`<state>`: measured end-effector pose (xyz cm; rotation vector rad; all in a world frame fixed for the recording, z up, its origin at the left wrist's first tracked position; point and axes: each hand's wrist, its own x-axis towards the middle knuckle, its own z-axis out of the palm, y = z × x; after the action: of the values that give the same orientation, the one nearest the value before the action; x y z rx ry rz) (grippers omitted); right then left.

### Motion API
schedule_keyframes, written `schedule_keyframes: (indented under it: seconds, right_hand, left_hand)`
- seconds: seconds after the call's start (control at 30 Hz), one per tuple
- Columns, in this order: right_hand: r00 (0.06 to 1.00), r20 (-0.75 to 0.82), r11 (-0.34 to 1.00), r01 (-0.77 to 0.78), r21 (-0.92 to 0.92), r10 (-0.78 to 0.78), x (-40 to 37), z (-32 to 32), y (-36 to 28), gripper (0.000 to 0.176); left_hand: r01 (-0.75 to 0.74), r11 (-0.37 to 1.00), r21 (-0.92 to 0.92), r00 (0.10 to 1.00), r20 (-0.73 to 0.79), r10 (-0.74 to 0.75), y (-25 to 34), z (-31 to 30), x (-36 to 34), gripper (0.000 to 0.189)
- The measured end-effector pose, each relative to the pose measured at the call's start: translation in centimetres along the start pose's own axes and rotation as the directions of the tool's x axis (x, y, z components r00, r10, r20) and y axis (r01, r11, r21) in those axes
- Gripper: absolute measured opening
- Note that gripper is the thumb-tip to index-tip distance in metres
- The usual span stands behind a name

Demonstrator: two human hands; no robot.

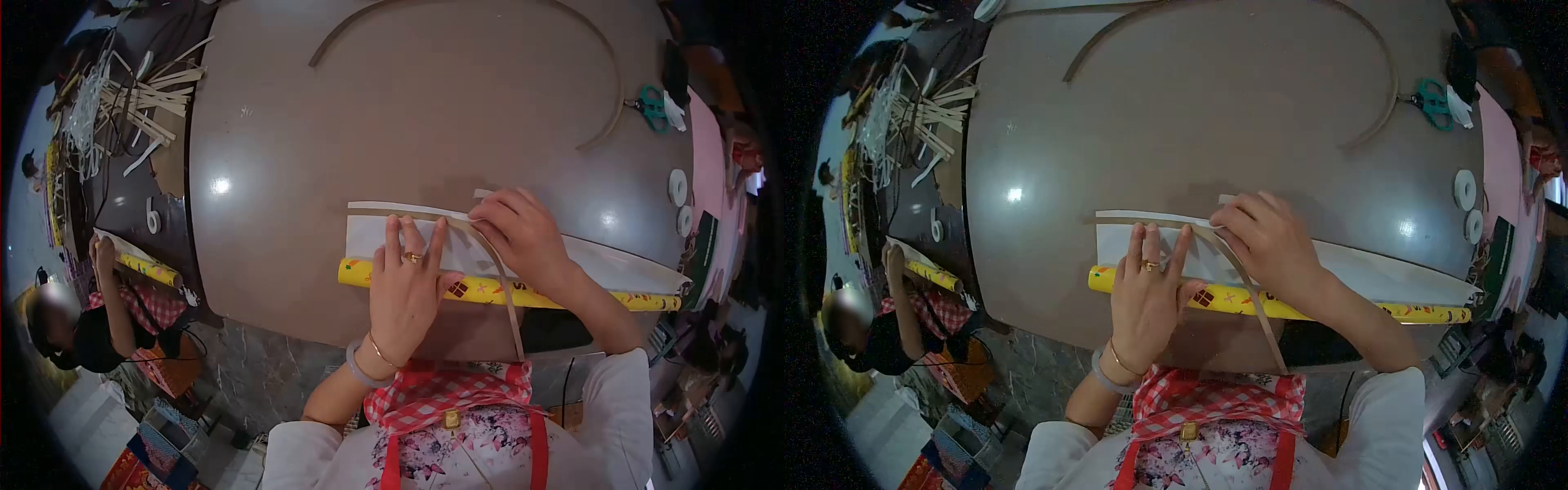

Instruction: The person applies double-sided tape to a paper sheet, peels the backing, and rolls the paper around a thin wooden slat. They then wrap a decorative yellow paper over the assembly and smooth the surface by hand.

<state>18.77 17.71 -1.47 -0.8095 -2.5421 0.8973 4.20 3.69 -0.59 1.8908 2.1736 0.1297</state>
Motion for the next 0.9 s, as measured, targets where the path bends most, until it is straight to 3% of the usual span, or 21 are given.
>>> schedule_keyframes:
  seconds: [0.67,0.9]
  right_hand:
    - [0.976,0.06,0.969,-0.215,0.121,0.209,-0.4,-0.8,0.4,0.007]
    - [0.951,0.064,0.952,-0.305,0.002,0.304,-0.5,-1.4,0.4,0.006]
  left_hand:
    - [-0.013,0.999,-0.038,1.0,-0.01,0.013,-0.1,-0.3,0.1,0.057]
    - [-0.044,0.999,-0.004,0.998,-0.037,0.044,-0.1,-0.2,0.2,0.059]
